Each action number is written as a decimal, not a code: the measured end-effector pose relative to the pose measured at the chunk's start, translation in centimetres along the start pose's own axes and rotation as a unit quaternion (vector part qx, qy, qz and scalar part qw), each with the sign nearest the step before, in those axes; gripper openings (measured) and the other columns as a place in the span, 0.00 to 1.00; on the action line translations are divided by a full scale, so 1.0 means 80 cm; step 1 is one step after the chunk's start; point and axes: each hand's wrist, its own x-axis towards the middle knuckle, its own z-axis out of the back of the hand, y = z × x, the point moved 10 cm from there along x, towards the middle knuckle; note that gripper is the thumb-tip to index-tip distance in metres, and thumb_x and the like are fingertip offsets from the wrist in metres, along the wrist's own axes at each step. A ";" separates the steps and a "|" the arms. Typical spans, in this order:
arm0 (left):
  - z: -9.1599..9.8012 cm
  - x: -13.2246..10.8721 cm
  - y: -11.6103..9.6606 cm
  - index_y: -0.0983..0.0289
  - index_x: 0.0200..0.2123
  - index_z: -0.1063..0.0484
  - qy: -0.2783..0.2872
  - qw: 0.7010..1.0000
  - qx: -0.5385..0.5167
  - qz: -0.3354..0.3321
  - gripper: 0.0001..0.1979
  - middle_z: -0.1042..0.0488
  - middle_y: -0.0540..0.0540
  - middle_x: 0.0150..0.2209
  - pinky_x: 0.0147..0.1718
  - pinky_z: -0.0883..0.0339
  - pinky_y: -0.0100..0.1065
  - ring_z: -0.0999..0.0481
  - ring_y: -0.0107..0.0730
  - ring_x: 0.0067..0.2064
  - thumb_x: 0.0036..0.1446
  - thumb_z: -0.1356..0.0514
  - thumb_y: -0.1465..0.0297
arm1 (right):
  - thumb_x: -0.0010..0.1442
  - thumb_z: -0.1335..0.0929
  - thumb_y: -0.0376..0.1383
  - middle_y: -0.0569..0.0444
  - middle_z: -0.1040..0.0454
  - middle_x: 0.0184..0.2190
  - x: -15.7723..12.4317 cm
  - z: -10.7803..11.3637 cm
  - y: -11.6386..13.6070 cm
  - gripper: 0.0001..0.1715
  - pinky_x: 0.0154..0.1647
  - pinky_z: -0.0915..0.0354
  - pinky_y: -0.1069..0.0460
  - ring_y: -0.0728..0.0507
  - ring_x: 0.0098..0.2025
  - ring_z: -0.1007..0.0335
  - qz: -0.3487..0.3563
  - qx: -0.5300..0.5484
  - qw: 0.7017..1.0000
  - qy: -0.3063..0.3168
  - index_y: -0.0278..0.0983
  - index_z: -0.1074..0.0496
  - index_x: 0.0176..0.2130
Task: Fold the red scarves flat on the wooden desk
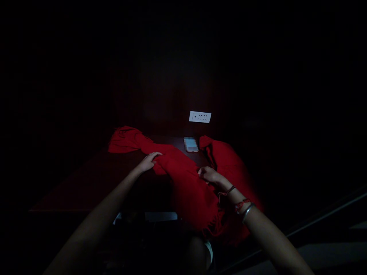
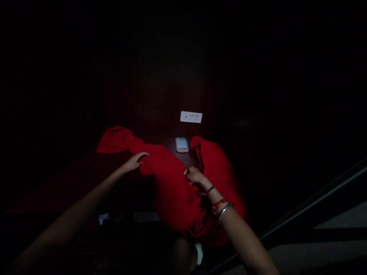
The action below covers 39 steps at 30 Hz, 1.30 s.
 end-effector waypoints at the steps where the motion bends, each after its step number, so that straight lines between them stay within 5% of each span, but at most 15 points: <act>1: 0.009 -0.003 0.007 0.64 0.36 0.36 -0.024 0.998 0.045 0.024 0.16 0.32 0.57 0.42 0.45 0.44 0.37 0.35 0.39 0.45 0.38 0.45 0.73 | 0.48 0.38 0.33 0.56 0.35 0.19 0.001 -0.003 0.001 0.04 0.24 0.43 0.56 0.50 0.22 0.39 0.004 -0.014 1.000 -0.001 0.34 0.35 0.25; 3: 0.018 -0.013 0.027 0.65 0.33 0.36 -0.038 0.989 0.103 0.103 0.15 0.31 0.59 0.38 0.41 0.41 0.39 0.33 0.43 0.41 0.38 0.42 0.70 | 0.50 0.38 0.37 0.52 0.31 0.27 0.005 -0.001 0.010 0.08 0.30 0.41 0.55 0.48 0.29 0.36 0.028 -0.043 0.998 -0.026 0.34 0.34 0.31; 5: 0.006 -0.020 0.036 0.65 0.30 0.35 0.011 0.985 0.097 0.141 0.12 0.29 0.56 0.30 0.35 0.38 0.37 0.30 0.42 0.35 0.37 0.42 0.70 | 0.52 0.38 0.39 0.48 0.32 0.37 0.008 0.007 0.029 0.15 0.38 0.41 0.53 0.45 0.38 0.36 0.068 -0.081 0.992 -0.074 0.34 0.35 0.40; 7: -0.011 -0.020 0.028 0.65 0.30 0.35 0.053 0.989 0.066 0.119 0.10 0.30 0.52 0.27 0.33 0.37 0.35 0.30 0.38 0.32 0.38 0.45 0.74 | 0.51 0.37 0.39 0.45 0.36 0.45 0.009 0.013 0.057 0.25 0.45 0.44 0.50 0.43 0.45 0.41 0.126 -0.132 0.976 -0.119 0.34 0.40 0.49; 9: -0.009 -0.013 0.016 0.64 0.33 0.34 0.019 0.994 0.069 0.078 0.13 0.29 0.52 0.31 0.38 0.39 0.34 0.31 0.36 0.36 0.40 0.49 0.77 | 0.51 0.36 0.39 0.44 0.42 0.50 0.008 0.004 0.088 0.32 0.48 0.47 0.48 0.41 0.50 0.46 0.197 -0.191 0.953 -0.130 0.36 0.46 0.54; 12: 0.009 -0.006 0.006 0.64 0.37 0.33 -0.070 0.988 0.133 0.036 0.19 0.31 0.55 0.40 0.46 0.45 0.33 0.36 0.35 0.46 0.41 0.53 0.80 | 0.54 0.39 0.38 0.46 0.42 0.50 0.006 -0.036 0.117 0.28 0.48 0.47 0.48 0.41 0.51 0.47 0.269 -0.254 0.926 -0.073 0.40 0.46 0.54; 15: 0.015 -0.010 0.007 0.64 0.35 0.32 -0.081 0.981 0.174 0.030 0.19 0.32 0.57 0.39 0.45 0.44 0.33 0.35 0.36 0.45 0.40 0.53 0.82 | 0.57 0.42 0.36 0.47 0.36 0.45 0.004 -0.064 0.124 0.22 0.47 0.45 0.49 0.44 0.47 0.42 0.283 -0.280 0.916 -0.045 0.39 0.41 0.51; 19: 0.047 -0.030 0.009 0.65 0.34 0.33 -0.158 0.964 0.192 0.098 0.14 0.32 0.58 0.36 0.41 0.42 0.35 0.34 0.38 0.41 0.45 0.53 0.80 | 0.58 0.44 0.35 0.48 0.35 0.44 0.004 -0.044 0.143 0.19 0.46 0.44 0.52 0.47 0.45 0.40 0.316 -0.235 0.912 -0.116 0.36 0.38 0.49; 22: 0.035 -0.035 0.017 0.64 0.33 0.34 -0.132 0.970 0.115 0.170 0.07 0.31 0.54 0.29 0.36 0.40 0.34 0.32 0.36 0.35 0.47 0.47 0.71 | 0.59 0.45 0.33 0.47 0.36 0.45 0.024 -0.019 0.169 0.19 0.48 0.45 0.53 0.48 0.46 0.41 0.343 -0.206 0.903 -0.159 0.32 0.39 0.49; 26: 0.006 -0.024 0.024 0.63 0.30 0.33 -0.150 0.969 -0.086 0.175 0.12 0.32 0.50 0.27 0.34 0.39 0.31 0.32 0.32 0.33 0.36 0.40 0.74 | 0.59 0.45 0.33 0.46 0.38 0.49 0.083 -0.029 0.196 0.21 0.50 0.48 0.54 0.48 0.50 0.44 0.310 -0.268 0.907 -0.092 0.30 0.41 0.51; 30: -0.006 -0.014 0.038 0.64 0.27 0.35 -0.181 0.959 -0.158 0.152 0.06 0.32 0.49 0.26 0.30 0.38 0.29 0.32 0.28 0.29 0.40 0.44 0.74 | 0.59 0.44 0.38 0.45 0.35 0.46 0.128 -0.055 0.194 0.19 0.44 0.44 0.49 0.43 0.48 0.40 0.238 -0.356 0.904 0.016 0.34 0.35 0.46; 34: -0.003 -0.014 0.043 0.65 0.25 0.36 -0.184 0.956 -0.187 0.130 0.03 0.35 0.47 0.21 0.26 0.37 0.29 0.32 0.28 0.25 0.41 0.45 0.74 | 0.52 0.37 0.38 0.47 0.28 0.32 0.135 -0.055 0.188 0.11 0.35 0.41 0.52 0.43 0.36 0.33 0.229 -0.388 0.889 0.083 0.34 0.29 0.33; 39: 0.015 -0.019 0.024 0.63 0.24 0.35 -0.227 0.955 -0.176 0.076 0.05 0.34 0.50 0.29 0.34 0.37 0.32 0.33 0.31 0.34 0.40 0.44 0.76 | 0.53 0.37 0.37 0.55 0.30 0.32 0.113 -0.042 0.206 0.09 0.34 0.43 0.57 0.49 0.33 0.36 0.323 -0.326 0.883 0.096 0.36 0.33 0.34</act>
